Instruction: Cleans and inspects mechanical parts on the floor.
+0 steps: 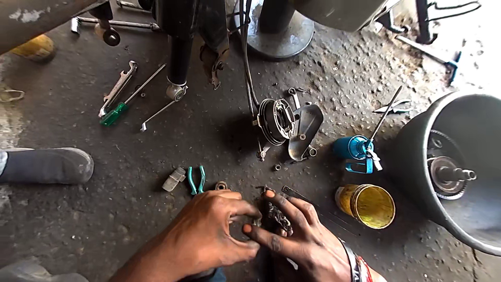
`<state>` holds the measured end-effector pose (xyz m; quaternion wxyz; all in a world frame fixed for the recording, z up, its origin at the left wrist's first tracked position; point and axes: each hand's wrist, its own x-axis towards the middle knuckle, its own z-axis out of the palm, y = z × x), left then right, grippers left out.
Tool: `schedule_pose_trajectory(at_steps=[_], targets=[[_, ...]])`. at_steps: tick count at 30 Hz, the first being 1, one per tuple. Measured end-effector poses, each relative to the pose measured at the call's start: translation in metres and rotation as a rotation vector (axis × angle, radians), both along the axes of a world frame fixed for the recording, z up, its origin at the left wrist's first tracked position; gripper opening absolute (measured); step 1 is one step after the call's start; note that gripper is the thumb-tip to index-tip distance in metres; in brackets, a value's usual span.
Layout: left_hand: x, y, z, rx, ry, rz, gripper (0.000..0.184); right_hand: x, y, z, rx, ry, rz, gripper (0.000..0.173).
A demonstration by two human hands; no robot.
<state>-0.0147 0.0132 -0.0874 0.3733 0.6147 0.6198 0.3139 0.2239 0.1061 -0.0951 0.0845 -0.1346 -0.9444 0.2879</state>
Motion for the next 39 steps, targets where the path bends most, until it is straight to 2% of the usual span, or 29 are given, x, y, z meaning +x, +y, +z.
schedule_pose_trajectory(at_steps=[3, 5, 8, 12, 15, 17, 21, 23, 25, 26, 28, 30, 32, 34, 36, 39], targets=[[0.004, 0.000, 0.002, 0.063, -0.013, 0.167, 0.035, 0.000, -0.002, -0.001, -0.049, -0.008, -0.102, 0.069], [0.005, 0.003, 0.003, 0.093, -0.054, 0.273, 0.035, -0.002, -0.002, 0.004, -0.232, -0.037, -0.152, 0.079], [0.011, 0.003, 0.006, 0.219, -0.010, 0.348, 0.035, -0.003, 0.000, 0.014, -0.674, -0.003, -0.115, 0.086], [0.020, -0.001, 0.004, 0.431, 0.175, 0.331, 0.029, 0.000, -0.001, 0.006, -1.408, 0.279, 0.018, 0.096], [0.025, -0.003, -0.001, 0.529, 0.243, 0.254, 0.026, -0.001, 0.005, 0.000, -1.776, 0.351, 0.071, 0.090], [0.027, -0.005, -0.004, 0.562, 0.239, 0.177, 0.027, -0.001, 0.004, 0.000, -1.944, 0.353, 0.056, 0.076], [0.026, -0.003, -0.006, 0.571, 0.217, -0.008, 0.031, 0.000, 0.000, -0.004, -2.075, 0.366, 0.131, 0.054], [0.026, -0.001, -0.006, 0.569, 0.204, -0.037, 0.029, -0.001, 0.001, -0.007, -2.002, 0.382, 0.121, 0.046], [0.025, 0.000, -0.006, 0.565, 0.197, -0.023, 0.028, 0.002, 0.005, -0.012, -1.828, 0.368, 0.074, 0.043], [0.024, 0.000, -0.007, 0.566, 0.192, -0.010, 0.029, 0.005, 0.007, -0.015, -1.696, 0.346, 0.027, 0.044], [0.022, 0.000, -0.008, 0.559, 0.181, 0.024, 0.030, 0.011, 0.010, -0.017, -1.301, 0.290, -0.098, 0.047], [0.018, -0.002, -0.009, 0.507, 0.172, 0.062, 0.031, 0.015, 0.012, -0.013, -0.908, 0.255, -0.229, 0.044], [0.015, -0.004, -0.009, 0.424, 0.147, 0.070, 0.034, 0.018, 0.012, -0.003, -0.636, 0.207, -0.259, 0.039], [0.016, -0.005, -0.010, 0.328, 0.024, 0.067, 0.037, 0.017, 0.010, 0.006, -0.389, 0.152, -0.196, 0.047], [0.017, -0.006, -0.007, 0.198, -0.216, 0.063, 0.038, 0.012, 0.010, 0.007, -0.144, 0.114, -0.104, 0.057], [0.011, -0.007, -0.002, 0.039, -0.494, 0.006, 0.035, 0.001, 0.006, 0.013, -0.074, 0.148, 0.014, 0.041]])
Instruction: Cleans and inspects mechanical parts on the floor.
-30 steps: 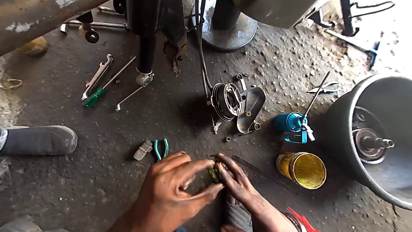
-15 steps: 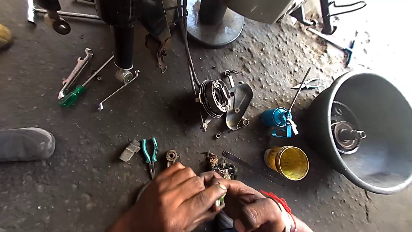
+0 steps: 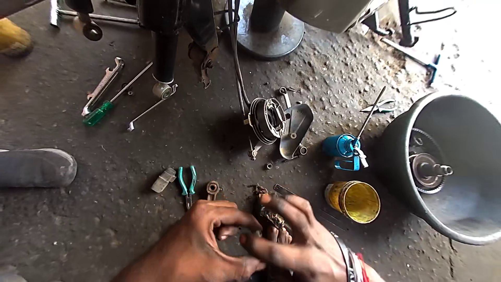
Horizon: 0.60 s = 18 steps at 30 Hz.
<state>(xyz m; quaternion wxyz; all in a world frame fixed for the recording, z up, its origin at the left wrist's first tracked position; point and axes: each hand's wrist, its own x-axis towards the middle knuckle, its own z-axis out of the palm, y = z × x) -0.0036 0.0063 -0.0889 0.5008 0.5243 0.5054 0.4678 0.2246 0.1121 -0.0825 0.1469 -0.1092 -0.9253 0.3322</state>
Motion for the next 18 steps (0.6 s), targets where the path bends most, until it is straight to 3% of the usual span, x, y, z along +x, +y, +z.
schedule_pose_trajectory(at_steps=[4, 6, 9, 12, 15, 18], targets=[[-0.002, -0.005, 0.001, -0.011, 0.070, -0.206, 0.035, -0.006, -0.001, 0.003, -0.003, -0.021, 0.112, 0.021], [-0.002, -0.005, -0.002, 0.009, 0.134, -0.212, 0.036, -0.004, 0.002, 0.004, 0.040, -0.068, 0.100, 0.024], [-0.007, -0.005, -0.002, 0.022, 0.163, -0.203, 0.036, -0.005, -0.004, 0.008, -0.068, -0.105, 0.154, 0.029], [-0.007, -0.009, -0.004, 0.015, 0.202, -0.150, 0.036, 0.000, 0.000, 0.003, -0.099, -0.133, 0.117, 0.040], [0.000, -0.016, -0.008, -0.035, 0.255, 0.068, 0.037, 0.004, -0.006, -0.007, -0.069, -0.213, 0.017, 0.062], [0.017, -0.028, -0.014, -0.151, 0.339, 0.330, 0.041, 0.005, -0.016, -0.012, -0.384, -0.331, 0.011, 0.093]])
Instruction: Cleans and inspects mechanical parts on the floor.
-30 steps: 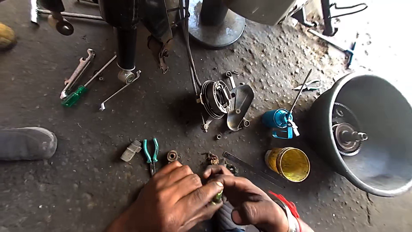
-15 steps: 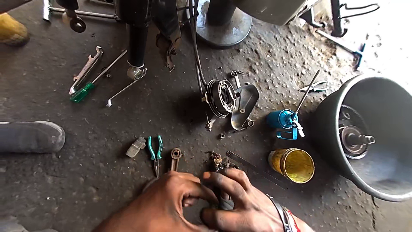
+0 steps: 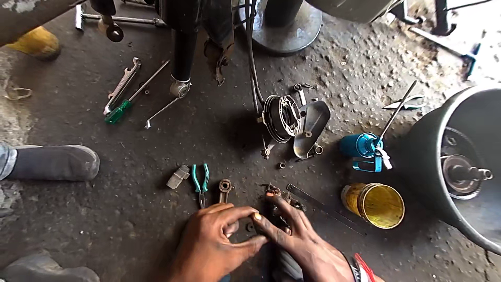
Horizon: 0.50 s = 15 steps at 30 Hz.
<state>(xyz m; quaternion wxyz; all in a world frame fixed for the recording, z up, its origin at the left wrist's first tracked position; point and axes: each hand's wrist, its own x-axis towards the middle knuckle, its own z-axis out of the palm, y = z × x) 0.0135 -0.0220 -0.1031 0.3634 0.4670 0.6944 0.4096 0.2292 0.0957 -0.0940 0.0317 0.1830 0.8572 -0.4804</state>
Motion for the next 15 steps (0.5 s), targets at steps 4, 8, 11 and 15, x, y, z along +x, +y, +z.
schedule_pose_trajectory(at_steps=[4, 8, 11, 15], targets=[[0.014, -0.017, -0.018, 0.092, 0.227, 0.087, 0.042, 0.005, -0.006, -0.011, -0.690, 0.041, -0.054, 0.103], [0.013, -0.026, -0.027, 0.322, 0.427, -0.040, 0.032, 0.016, -0.010, -0.034, -1.470, 0.183, -0.199, 0.082], [0.014, -0.031, -0.033, 0.402, 0.481, -0.166, 0.029, 0.017, -0.015, -0.043, -1.547, 0.210, -0.223, 0.066], [0.011, -0.028, -0.040, 0.368, 0.494, -0.137, 0.030, 0.018, -0.005, -0.039, -1.077, 0.096, -0.155, 0.069]])
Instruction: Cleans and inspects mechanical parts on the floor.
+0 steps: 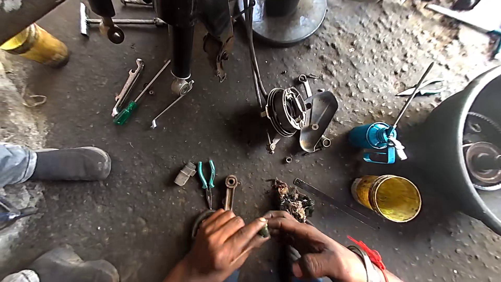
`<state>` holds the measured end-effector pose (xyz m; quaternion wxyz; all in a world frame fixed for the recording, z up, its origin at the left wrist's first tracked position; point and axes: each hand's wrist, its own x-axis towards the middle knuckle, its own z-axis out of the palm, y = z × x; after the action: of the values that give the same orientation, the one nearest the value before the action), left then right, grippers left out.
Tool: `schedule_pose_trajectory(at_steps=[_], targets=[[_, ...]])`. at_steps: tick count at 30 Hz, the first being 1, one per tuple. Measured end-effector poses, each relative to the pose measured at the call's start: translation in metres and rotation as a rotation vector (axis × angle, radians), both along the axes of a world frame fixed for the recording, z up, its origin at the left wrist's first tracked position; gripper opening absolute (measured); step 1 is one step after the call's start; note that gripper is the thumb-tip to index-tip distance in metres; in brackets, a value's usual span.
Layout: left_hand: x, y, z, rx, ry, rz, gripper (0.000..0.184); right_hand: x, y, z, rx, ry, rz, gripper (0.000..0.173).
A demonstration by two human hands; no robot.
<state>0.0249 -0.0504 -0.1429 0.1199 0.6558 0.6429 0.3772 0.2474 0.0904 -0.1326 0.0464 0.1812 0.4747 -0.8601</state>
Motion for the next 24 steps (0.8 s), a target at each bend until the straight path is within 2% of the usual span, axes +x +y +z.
schedule_pose_trajectory(at_steps=[3, 6, 9, 13, 16, 24], targets=[[-0.009, 0.001, -0.001, -0.074, -0.143, 0.118, 0.034, 0.000, 0.006, 0.009, 0.283, -0.037, 0.115, 0.074], [-0.020, 0.001, -0.009, -0.158, -0.273, 0.230, 0.035, 0.000, 0.007, 0.009, 0.410, -0.040, 0.041, 0.072], [-0.028, 0.003, -0.029, -0.254, -0.293, 0.345, 0.037, -0.001, 0.010, 0.010, 0.589, -0.117, -0.023, 0.074], [-0.037, 0.006, -0.073, -0.359, -0.050, 0.362, 0.037, -0.004, 0.009, 0.010, 0.685, -0.172, -0.046, 0.074], [-0.039, 0.006, -0.101, -0.358, 0.082, 0.334, 0.033, -0.004, 0.008, 0.009, 0.706, -0.186, -0.044, 0.074], [-0.041, 0.007, -0.113, -0.271, 0.248, 0.322, 0.030, -0.002, 0.010, 0.006, 0.773, -0.204, -0.069, 0.073]])
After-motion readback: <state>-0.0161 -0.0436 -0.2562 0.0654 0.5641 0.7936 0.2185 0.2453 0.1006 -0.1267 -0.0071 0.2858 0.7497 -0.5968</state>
